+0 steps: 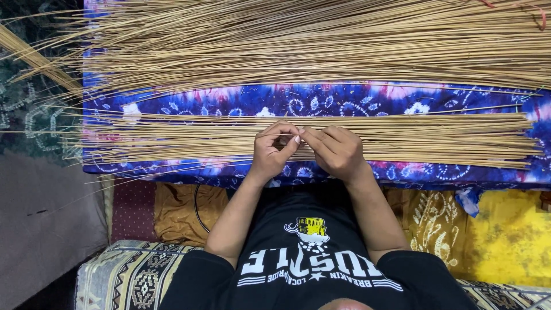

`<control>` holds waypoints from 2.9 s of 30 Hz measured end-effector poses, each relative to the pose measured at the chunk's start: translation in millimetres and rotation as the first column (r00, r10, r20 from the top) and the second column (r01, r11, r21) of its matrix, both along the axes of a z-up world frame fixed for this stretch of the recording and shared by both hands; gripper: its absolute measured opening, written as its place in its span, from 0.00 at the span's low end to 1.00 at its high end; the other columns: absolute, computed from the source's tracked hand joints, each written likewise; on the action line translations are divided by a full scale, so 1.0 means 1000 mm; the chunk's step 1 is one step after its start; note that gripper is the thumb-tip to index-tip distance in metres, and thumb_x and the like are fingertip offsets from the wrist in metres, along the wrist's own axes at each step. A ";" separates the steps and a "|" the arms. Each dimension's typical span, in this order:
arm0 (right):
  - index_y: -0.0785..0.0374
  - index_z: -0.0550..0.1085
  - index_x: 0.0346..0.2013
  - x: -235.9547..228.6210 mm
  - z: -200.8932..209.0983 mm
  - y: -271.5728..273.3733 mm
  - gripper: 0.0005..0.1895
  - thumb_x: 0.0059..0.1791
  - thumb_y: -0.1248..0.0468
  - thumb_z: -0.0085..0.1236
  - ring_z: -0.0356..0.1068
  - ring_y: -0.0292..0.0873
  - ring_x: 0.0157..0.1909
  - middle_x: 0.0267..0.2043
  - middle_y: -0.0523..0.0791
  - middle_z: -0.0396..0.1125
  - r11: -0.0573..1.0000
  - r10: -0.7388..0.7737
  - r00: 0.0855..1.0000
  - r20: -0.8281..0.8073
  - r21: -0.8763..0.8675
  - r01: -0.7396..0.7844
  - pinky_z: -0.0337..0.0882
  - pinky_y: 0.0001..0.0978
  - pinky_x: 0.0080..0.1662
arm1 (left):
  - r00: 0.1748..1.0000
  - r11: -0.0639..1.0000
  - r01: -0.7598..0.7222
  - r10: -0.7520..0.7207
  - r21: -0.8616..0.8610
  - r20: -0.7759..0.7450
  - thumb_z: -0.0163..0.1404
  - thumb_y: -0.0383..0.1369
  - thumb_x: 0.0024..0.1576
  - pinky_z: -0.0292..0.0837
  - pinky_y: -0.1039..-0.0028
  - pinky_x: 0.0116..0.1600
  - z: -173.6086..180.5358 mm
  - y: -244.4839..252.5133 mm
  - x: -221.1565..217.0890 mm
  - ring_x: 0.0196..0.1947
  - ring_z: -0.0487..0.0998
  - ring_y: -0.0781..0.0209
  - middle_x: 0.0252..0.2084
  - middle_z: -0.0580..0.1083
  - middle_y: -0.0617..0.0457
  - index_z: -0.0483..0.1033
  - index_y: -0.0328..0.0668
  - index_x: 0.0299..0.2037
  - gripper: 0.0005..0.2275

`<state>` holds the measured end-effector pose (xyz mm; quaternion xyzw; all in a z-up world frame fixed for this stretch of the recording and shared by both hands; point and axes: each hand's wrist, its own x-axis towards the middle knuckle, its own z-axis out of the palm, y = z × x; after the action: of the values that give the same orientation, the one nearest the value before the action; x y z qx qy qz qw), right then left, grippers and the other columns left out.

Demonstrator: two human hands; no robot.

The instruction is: Weaving thin wooden sticks through parallel strings to create a mat or screen.

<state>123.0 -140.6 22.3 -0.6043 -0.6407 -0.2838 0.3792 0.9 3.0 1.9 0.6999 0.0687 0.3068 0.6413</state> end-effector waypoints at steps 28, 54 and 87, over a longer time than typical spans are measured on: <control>0.66 0.81 0.42 0.001 0.005 -0.004 0.13 0.54 0.73 0.47 0.73 0.49 0.30 0.41 0.50 0.76 0.999 0.040 0.996 -0.074 0.028 -0.038 0.73 0.35 0.35 | 0.999 0.998 0.038 -0.039 -0.043 -0.023 0.59 0.28 0.58 0.74 0.72 0.38 0.016 -0.007 -0.001 0.31 0.75 0.66 0.32 0.79 0.49 0.81 0.38 0.36 0.03; 0.60 0.84 0.41 0.006 -0.027 -0.023 0.15 0.49 0.63 0.50 0.72 0.52 0.48 0.40 0.46 0.80 0.873 -0.461 0.875 -0.144 0.101 0.477 0.39 0.67 0.69 | 0.876 0.876 -0.295 0.408 -0.382 0.258 0.41 0.31 0.67 0.70 0.78 0.23 0.005 -0.007 -0.006 0.21 0.70 0.59 0.32 0.68 0.47 0.73 0.35 0.35 0.11; 0.68 0.80 0.33 0.062 -0.009 -0.100 0.17 0.30 0.76 0.56 0.70 0.53 0.44 0.38 0.53 0.72 0.883 -0.467 0.868 0.168 0.139 0.448 0.67 0.51 0.49 | 0.861 0.807 -0.332 0.471 -0.489 0.191 0.48 0.39 0.67 0.68 0.78 0.32 0.044 0.063 -0.064 0.37 0.77 0.62 0.39 0.76 0.52 0.72 0.44 0.42 0.08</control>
<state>185.1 -240.8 13.8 -0.6890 -0.4991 -0.4543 0.2642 -62.7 65.7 46.2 0.4500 0.1850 0.5168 0.7044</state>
